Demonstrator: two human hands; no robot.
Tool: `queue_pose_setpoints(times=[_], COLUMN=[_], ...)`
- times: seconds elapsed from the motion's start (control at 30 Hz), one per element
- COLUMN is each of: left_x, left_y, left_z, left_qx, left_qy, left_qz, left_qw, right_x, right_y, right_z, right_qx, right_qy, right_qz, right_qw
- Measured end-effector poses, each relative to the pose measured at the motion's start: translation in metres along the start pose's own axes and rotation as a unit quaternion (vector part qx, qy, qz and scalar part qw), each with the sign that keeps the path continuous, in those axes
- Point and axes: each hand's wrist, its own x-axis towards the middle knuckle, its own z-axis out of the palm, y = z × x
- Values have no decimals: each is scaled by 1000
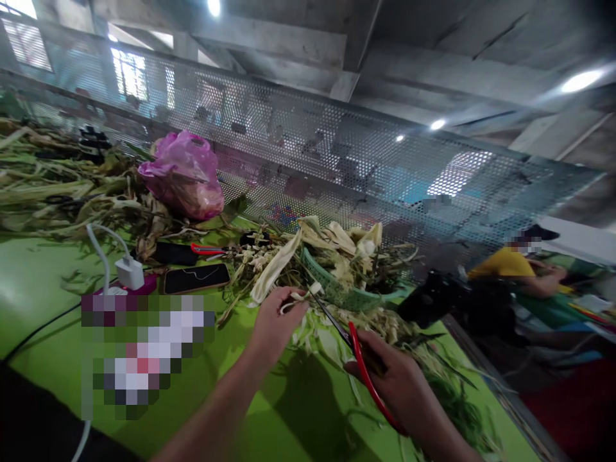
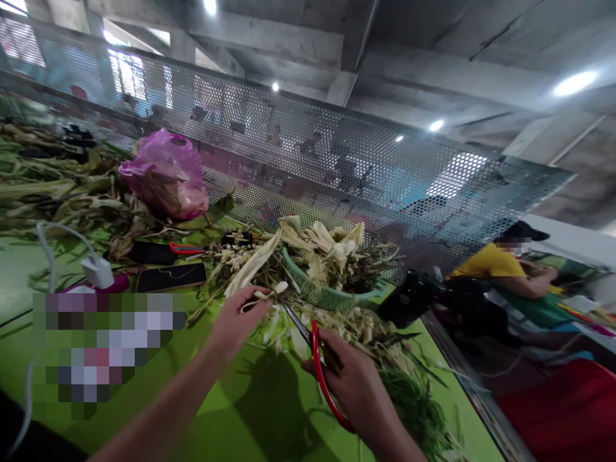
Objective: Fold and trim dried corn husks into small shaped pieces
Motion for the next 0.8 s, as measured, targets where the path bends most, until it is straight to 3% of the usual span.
queue_pose_setpoints(times=[0.3, 0.43, 0.8], left_x=[0, -1, 1], left_y=[1, 1, 0], left_z=[-2, -2, -3], left_qx=[21, 53, 80], left_qy=[-7, 4, 14], left_qz=[14, 34, 52], left_qw=[1000, 998, 995], right_x=[0, -1, -3], right_y=[-4, -8, -14], right_z=[-1, -4, -9], right_qx=[36, 39, -9], right_qy=[-5, -35, -59], right_qz=[16, 12, 29], right_qw=[999, 999, 998])
